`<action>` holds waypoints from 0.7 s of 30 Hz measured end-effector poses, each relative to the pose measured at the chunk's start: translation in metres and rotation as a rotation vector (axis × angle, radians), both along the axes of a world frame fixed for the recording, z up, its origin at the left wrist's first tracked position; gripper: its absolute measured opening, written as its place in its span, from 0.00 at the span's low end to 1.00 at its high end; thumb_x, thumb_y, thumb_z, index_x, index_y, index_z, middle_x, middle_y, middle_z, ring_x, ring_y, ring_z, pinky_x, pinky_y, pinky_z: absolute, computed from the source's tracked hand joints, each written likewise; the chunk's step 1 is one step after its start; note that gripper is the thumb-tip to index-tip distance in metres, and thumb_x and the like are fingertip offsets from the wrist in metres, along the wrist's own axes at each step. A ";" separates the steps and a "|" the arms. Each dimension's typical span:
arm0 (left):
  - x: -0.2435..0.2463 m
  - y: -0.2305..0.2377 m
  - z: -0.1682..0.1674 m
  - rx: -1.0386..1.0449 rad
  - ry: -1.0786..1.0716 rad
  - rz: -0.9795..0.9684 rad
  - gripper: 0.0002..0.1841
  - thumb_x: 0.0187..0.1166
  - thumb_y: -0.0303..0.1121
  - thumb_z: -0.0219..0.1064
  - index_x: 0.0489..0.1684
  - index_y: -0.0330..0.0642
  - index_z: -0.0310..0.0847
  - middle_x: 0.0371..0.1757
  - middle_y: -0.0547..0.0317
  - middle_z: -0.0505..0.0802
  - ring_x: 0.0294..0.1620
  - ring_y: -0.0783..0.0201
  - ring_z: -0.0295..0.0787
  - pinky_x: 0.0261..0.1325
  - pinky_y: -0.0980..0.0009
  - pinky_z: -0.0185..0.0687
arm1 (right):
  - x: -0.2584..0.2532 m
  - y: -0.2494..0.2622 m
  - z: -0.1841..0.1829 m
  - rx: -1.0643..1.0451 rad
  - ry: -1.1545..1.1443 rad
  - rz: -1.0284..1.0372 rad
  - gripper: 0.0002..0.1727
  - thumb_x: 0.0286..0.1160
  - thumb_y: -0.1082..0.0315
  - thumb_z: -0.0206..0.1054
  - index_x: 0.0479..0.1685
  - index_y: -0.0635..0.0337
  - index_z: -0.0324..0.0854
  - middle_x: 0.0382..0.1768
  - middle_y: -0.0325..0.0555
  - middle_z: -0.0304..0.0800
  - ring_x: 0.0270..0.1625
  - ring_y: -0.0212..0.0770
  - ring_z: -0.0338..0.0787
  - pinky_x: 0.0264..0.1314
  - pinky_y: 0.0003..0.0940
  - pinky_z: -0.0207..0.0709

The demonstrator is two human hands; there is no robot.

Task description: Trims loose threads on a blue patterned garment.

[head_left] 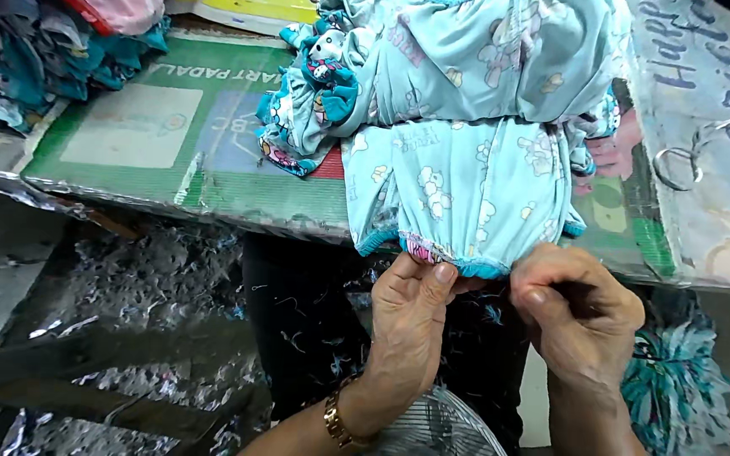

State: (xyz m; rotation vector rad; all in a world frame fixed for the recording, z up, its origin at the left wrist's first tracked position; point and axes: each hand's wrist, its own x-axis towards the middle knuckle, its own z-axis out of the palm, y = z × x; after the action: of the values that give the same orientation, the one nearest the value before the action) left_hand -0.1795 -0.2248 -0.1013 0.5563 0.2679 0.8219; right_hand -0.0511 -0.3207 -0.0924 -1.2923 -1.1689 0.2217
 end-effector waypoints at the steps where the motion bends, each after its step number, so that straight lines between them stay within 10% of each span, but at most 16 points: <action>1: 0.000 0.001 0.000 0.018 0.002 0.012 0.10 0.79 0.27 0.70 0.54 0.36 0.88 0.49 0.47 0.95 0.51 0.57 0.96 0.62 0.57 0.91 | -0.001 -0.003 0.002 -0.010 -0.016 0.000 0.11 0.88 0.58 0.64 0.40 0.53 0.83 0.31 0.27 0.84 0.33 0.13 0.80 0.35 0.07 0.72; 8: 0.000 0.003 0.002 0.020 0.000 0.042 0.11 0.76 0.21 0.72 0.54 0.35 0.87 0.48 0.45 0.95 0.49 0.58 0.96 0.59 0.61 0.92 | -0.014 -0.003 0.013 -0.203 -0.373 -0.224 0.21 0.79 0.53 0.68 0.62 0.54 0.72 0.42 0.34 0.86 0.41 0.17 0.83 0.43 0.11 0.77; 15: 0.002 0.004 0.000 0.016 0.060 0.070 0.13 0.73 0.18 0.72 0.53 0.38 0.87 0.45 0.48 0.95 0.45 0.61 0.96 0.56 0.63 0.92 | -0.008 0.021 0.005 -0.071 -0.586 -0.303 0.08 0.76 0.65 0.74 0.47 0.59 0.88 0.36 0.42 0.87 0.37 0.27 0.84 0.39 0.17 0.75; 21: 0.006 0.002 -0.009 0.037 0.106 0.086 0.15 0.73 0.17 0.71 0.57 0.38 0.86 0.47 0.49 0.95 0.47 0.61 0.96 0.58 0.62 0.91 | -0.007 0.025 0.001 -0.101 -0.296 -0.194 0.04 0.79 0.69 0.69 0.40 0.60 0.84 0.34 0.34 0.84 0.36 0.17 0.81 0.38 0.09 0.75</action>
State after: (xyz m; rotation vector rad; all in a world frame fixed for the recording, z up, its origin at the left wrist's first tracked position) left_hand -0.1738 -0.2225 -0.1102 0.6268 0.3762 0.8829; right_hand -0.0583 -0.2956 -0.0913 -1.5553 -1.2826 -0.0573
